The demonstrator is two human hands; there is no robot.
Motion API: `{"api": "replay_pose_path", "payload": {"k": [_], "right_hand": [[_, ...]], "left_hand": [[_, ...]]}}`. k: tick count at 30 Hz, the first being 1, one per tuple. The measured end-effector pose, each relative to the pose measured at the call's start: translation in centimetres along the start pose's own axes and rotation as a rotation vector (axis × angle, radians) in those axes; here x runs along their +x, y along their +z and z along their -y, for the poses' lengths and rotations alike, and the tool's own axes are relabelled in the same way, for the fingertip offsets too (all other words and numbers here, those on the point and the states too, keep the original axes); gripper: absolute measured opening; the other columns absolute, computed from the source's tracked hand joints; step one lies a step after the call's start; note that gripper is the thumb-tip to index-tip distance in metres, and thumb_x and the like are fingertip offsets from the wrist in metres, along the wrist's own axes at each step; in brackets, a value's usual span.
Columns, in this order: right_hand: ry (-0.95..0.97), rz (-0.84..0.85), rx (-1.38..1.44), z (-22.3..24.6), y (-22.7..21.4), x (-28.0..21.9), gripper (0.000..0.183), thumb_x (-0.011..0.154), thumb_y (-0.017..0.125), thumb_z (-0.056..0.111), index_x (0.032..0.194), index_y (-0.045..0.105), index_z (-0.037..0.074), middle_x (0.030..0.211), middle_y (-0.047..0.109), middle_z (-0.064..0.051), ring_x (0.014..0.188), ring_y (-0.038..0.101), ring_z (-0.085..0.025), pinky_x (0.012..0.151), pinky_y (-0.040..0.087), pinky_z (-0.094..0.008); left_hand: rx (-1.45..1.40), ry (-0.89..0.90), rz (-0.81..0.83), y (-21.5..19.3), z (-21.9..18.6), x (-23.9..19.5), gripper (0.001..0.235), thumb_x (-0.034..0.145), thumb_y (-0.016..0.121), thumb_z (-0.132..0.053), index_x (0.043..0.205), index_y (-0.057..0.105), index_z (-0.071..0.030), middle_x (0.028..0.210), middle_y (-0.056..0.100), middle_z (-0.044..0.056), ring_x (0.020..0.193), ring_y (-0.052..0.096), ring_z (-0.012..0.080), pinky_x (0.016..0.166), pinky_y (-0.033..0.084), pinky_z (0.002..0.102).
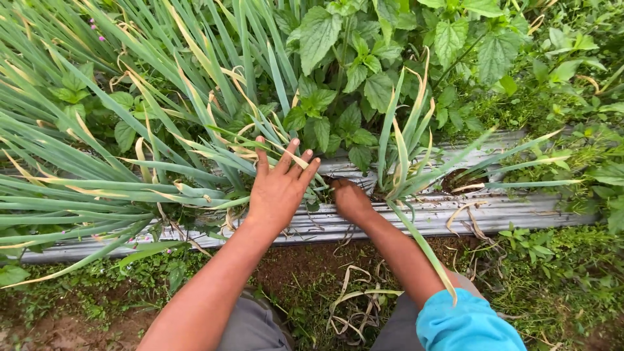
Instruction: Cleaning leek plants by removing weeds and dead leaves using a hand sickle and manual pulling in a field.
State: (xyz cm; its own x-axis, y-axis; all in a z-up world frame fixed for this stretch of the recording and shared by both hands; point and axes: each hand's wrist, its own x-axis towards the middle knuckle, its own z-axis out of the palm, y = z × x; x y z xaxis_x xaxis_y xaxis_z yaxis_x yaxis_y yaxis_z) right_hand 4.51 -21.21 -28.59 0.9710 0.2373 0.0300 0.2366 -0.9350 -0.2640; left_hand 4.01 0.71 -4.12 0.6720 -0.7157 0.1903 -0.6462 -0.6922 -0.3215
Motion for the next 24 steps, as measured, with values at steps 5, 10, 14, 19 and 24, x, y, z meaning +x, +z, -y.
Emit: {"api": "replay_pose_path", "payload": {"k": [5, 10, 14, 19, 24], "right_hand": [[0.08, 0.083, 0.096, -0.9, 0.2, 0.3, 0.034, 0.091, 0.045, 0.009, 0.118, 0.065, 0.004, 0.11, 0.066, -0.021, 0.097, 0.071, -0.043, 0.08, 0.061, -0.049], [0.13, 0.054, 0.143, 0.7, -3.2, 0.4, 0.037, 0.086, 0.052, 0.003, 0.119, 0.067, 0.01, 0.111, 0.068, -0.018, 0.093, 0.073, -0.044, 0.079, 0.062, -0.05], [0.163, 0.017, 0.192, -0.8, -1.7, 2.0, 0.037, 0.081, 0.061, 0.003, 0.115, 0.069, 0.015, 0.108, 0.067, -0.016, 0.094, 0.073, -0.044, 0.082, 0.062, -0.051], [0.228, 0.012, 0.248, 0.3, -2.5, 1.7, 0.042, 0.077, 0.062, 0.0, 0.117, 0.066, 0.013, 0.108, 0.066, -0.018, 0.096, 0.071, -0.047, 0.086, 0.06, -0.054], [0.285, -0.106, 0.267, 1.0, -4.6, 1.5, 0.026, 0.086, 0.062, 0.002, 0.108, 0.073, 0.011, 0.098, 0.071, -0.021, 0.091, 0.073, -0.048, 0.082, 0.06, -0.053]], "left_hand": [[0.002, 0.008, -0.026, 0.6, -0.1, 0.0, 0.062, 0.09, 0.067, -0.011, 0.148, 0.051, -0.026, 0.149, 0.058, 0.002, 0.153, 0.028, 0.0308, 0.11, 0.02, 0.079], [-0.012, 0.006, -0.008, 0.5, 0.1, 0.1, 0.064, 0.09, 0.066, -0.008, 0.149, 0.049, -0.026, 0.15, 0.057, 0.002, 0.153, 0.027, 0.0318, 0.109, 0.022, 0.079], [-0.01, -0.008, 0.041, 0.9, 0.1, 0.3, 0.066, 0.091, 0.065, -0.007, 0.151, 0.047, -0.028, 0.152, 0.055, 0.001, 0.155, 0.024, 0.0296, 0.11, 0.023, 0.076], [-0.008, -0.004, -0.033, 1.8, 0.2, 0.5, 0.062, 0.09, 0.067, -0.007, 0.147, 0.053, -0.026, 0.15, 0.057, 0.003, 0.154, 0.025, 0.0311, 0.11, 0.03, 0.074], [0.054, 0.003, -0.165, 2.0, 0.1, 0.9, 0.058, 0.089, 0.07, -0.01, 0.144, 0.057, -0.024, 0.151, 0.057, 0.007, 0.157, 0.02, 0.0341, 0.114, 0.013, 0.078]]}}
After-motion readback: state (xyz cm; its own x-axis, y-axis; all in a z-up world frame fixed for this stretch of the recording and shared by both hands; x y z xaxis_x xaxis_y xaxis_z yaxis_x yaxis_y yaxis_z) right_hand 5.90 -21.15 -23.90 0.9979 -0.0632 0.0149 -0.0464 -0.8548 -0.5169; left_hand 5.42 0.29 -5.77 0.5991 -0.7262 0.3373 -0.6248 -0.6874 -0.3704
